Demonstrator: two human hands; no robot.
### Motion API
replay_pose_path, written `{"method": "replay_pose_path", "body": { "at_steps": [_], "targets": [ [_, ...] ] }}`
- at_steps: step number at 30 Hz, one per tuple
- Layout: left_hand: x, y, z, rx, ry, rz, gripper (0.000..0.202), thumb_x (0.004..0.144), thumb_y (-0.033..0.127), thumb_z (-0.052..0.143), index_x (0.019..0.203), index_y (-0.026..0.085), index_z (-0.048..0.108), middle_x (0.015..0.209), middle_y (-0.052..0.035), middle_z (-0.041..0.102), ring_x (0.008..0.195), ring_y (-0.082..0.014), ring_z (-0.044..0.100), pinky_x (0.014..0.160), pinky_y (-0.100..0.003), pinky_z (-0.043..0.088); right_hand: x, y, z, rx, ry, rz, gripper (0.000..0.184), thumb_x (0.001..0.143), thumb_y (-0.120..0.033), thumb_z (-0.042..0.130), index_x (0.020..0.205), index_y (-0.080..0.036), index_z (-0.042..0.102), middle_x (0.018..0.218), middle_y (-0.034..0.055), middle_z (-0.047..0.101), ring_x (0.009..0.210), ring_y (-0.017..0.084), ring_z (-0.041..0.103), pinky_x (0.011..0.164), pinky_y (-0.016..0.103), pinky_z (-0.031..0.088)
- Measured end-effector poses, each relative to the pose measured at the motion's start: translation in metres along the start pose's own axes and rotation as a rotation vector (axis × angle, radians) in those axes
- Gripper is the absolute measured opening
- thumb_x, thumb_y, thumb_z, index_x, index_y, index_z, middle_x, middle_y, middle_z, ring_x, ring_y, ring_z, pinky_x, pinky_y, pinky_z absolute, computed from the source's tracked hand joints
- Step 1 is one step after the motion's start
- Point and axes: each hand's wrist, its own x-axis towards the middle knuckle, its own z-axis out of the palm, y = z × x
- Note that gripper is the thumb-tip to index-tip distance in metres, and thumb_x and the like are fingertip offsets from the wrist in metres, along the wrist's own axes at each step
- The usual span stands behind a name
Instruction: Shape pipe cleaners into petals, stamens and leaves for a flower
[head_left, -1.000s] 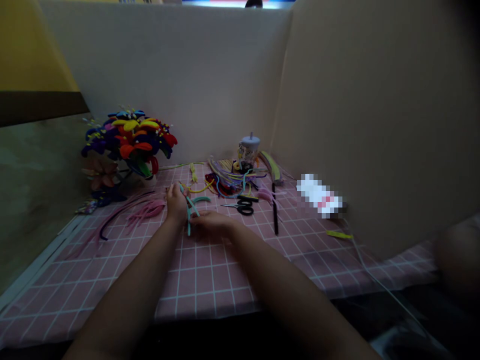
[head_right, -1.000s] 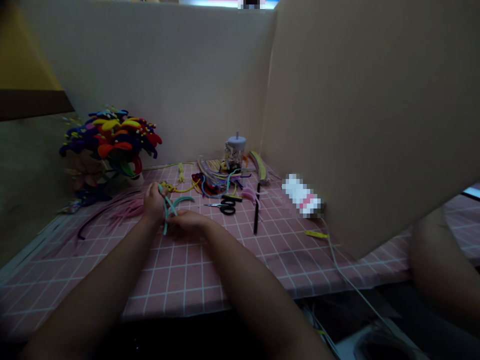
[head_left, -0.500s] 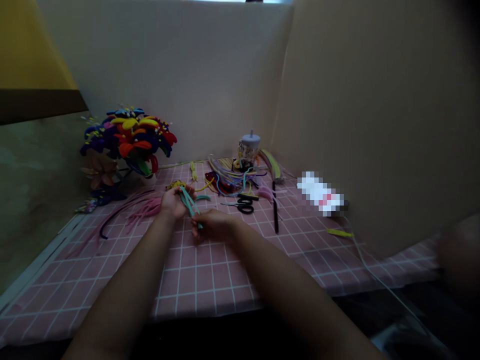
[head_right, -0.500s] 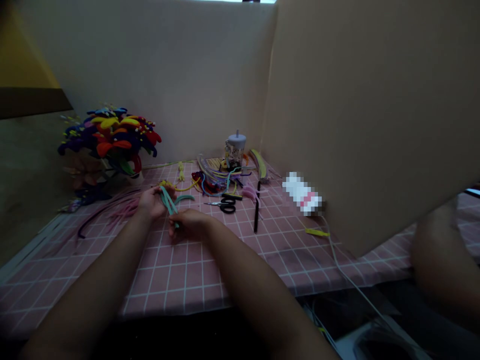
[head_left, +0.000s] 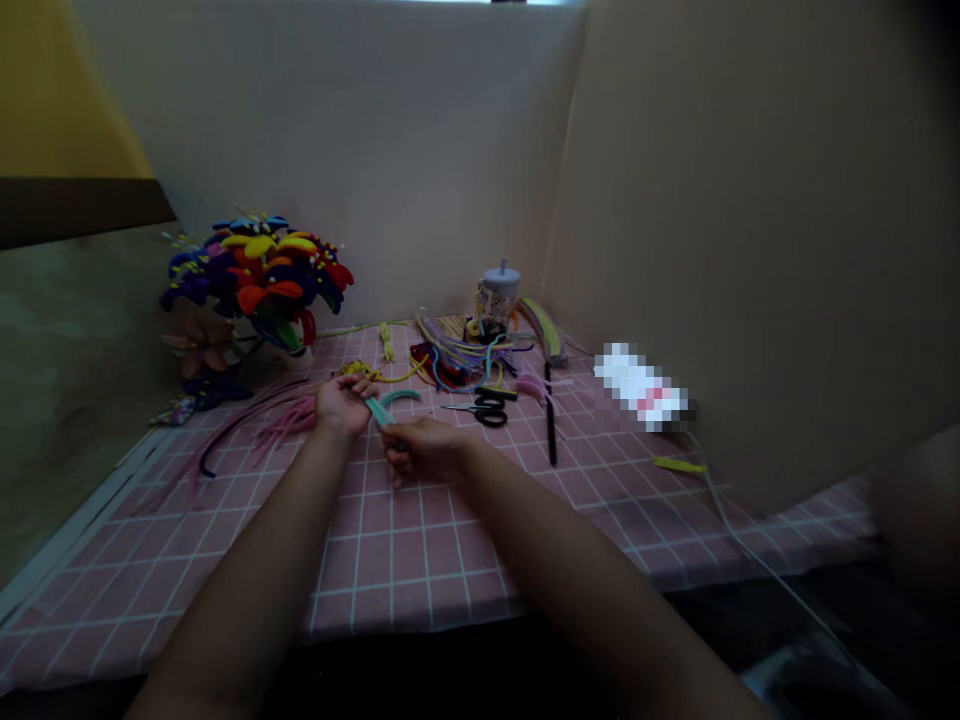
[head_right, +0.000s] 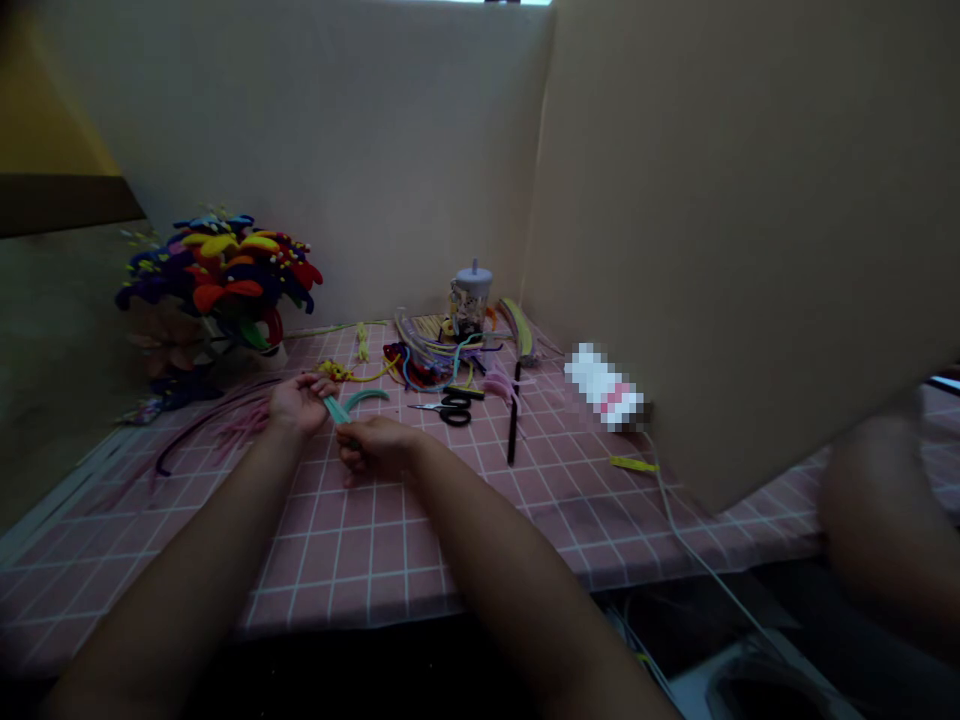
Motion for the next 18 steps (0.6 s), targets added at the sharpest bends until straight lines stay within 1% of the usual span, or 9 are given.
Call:
{"method": "replay_pose_path", "body": {
  "at_steps": [2,4,6,8,10,13,15,17,18],
  "targets": [
    [0.001,0.000,0.000,-0.012,0.034,0.002,0.021,0.075,0.005,0.033,0.057,0.016,0.036,0.048,0.0027,0.033,0.036,-0.0057,0.032,0.037,-0.019,0.027,0.000,-0.001,0.001,-0.006,-0.002,0.006,0.029,0.086,-0.037,0.044,0.066,-0.018,0.037,0.045,-0.0086,0.035,0.039,0.005,0.030,0.051,0.021,0.042],
    [0.001,0.000,0.000,-0.019,0.044,-0.010,0.023,0.077,0.005,0.031,0.057,0.016,0.037,0.048,0.0031,0.033,0.036,-0.0056,0.032,0.037,-0.018,0.027,0.000,-0.001,0.001,-0.011,-0.006,0.006,0.031,0.087,-0.041,0.043,0.066,-0.019,0.035,0.044,-0.0095,0.032,0.038,0.005,0.027,0.051,0.021,0.041],
    [0.000,0.001,0.000,-0.021,0.009,-0.038,0.024,0.080,0.007,0.031,0.059,0.015,0.039,0.049,0.0028,0.036,0.037,-0.0054,0.036,0.038,-0.018,0.029,0.000,0.000,0.000,-0.012,-0.025,0.004,0.034,0.087,-0.044,0.041,0.066,-0.019,0.033,0.043,-0.0103,0.028,0.037,0.005,0.023,0.050,0.021,0.041],
    [-0.001,0.002,0.000,-0.024,-0.052,-0.064,0.025,0.083,0.009,0.032,0.062,0.014,0.044,0.052,0.0012,0.043,0.040,-0.0057,0.041,0.041,-0.019,0.033,0.000,0.000,-0.002,-0.005,-0.040,-0.007,0.036,0.088,-0.046,0.039,0.065,-0.019,0.031,0.043,-0.0107,0.024,0.037,0.005,0.020,0.050,0.022,0.042],
    [-0.002,0.002,0.000,-0.025,-0.098,-0.061,0.027,0.085,0.011,0.032,0.065,0.013,0.049,0.058,-0.0014,0.051,0.047,-0.0074,0.049,0.046,-0.021,0.039,0.001,-0.001,-0.005,-0.003,-0.056,-0.017,0.037,0.088,-0.047,0.038,0.064,-0.020,0.030,0.043,-0.0106,0.022,0.037,0.006,0.017,0.049,0.022,0.042],
    [-0.002,0.004,0.001,0.001,-0.116,-0.012,0.028,0.086,0.011,0.034,0.067,0.012,0.054,0.068,-0.0046,0.060,0.063,-0.0117,0.060,0.059,-0.026,0.048,0.000,-0.006,-0.007,-0.002,-0.083,-0.040,0.041,0.088,-0.052,0.032,0.063,-0.020,0.027,0.044,-0.0099,0.021,0.037,0.006,0.016,0.047,0.022,0.041],
    [-0.002,0.004,0.002,0.017,-0.121,0.029,0.027,0.086,0.011,0.036,0.069,0.012,0.057,0.072,-0.0052,0.063,0.071,-0.0130,0.062,0.067,-0.029,0.050,-0.001,-0.010,-0.007,0.025,-0.083,-0.078,0.045,0.087,-0.058,0.026,0.062,-0.020,0.026,0.046,-0.0092,0.020,0.038,0.007,0.016,0.045,0.021,0.040],
    [-0.001,0.005,0.002,0.022,-0.130,0.054,0.027,0.087,0.012,0.037,0.070,0.012,0.059,0.071,-0.0050,0.064,0.071,-0.0129,0.062,0.071,-0.030,0.050,-0.002,-0.014,-0.006,0.065,-0.086,-0.110,0.047,0.086,-0.060,0.023,0.061,-0.020,0.025,0.047,-0.0088,0.019,0.039,0.007,0.017,0.045,0.022,0.041],
    [0.000,0.005,0.002,0.021,-0.136,0.058,0.028,0.087,0.012,0.037,0.071,0.012,0.060,0.070,-0.0048,0.064,0.070,-0.0126,0.062,0.072,-0.030,0.050,-0.003,-0.015,-0.006,0.084,-0.100,-0.111,0.047,0.087,-0.059,0.022,0.061,-0.020,0.025,0.047,-0.0085,0.019,0.039,0.007,0.017,0.045,0.022,0.042]
  ]
}}
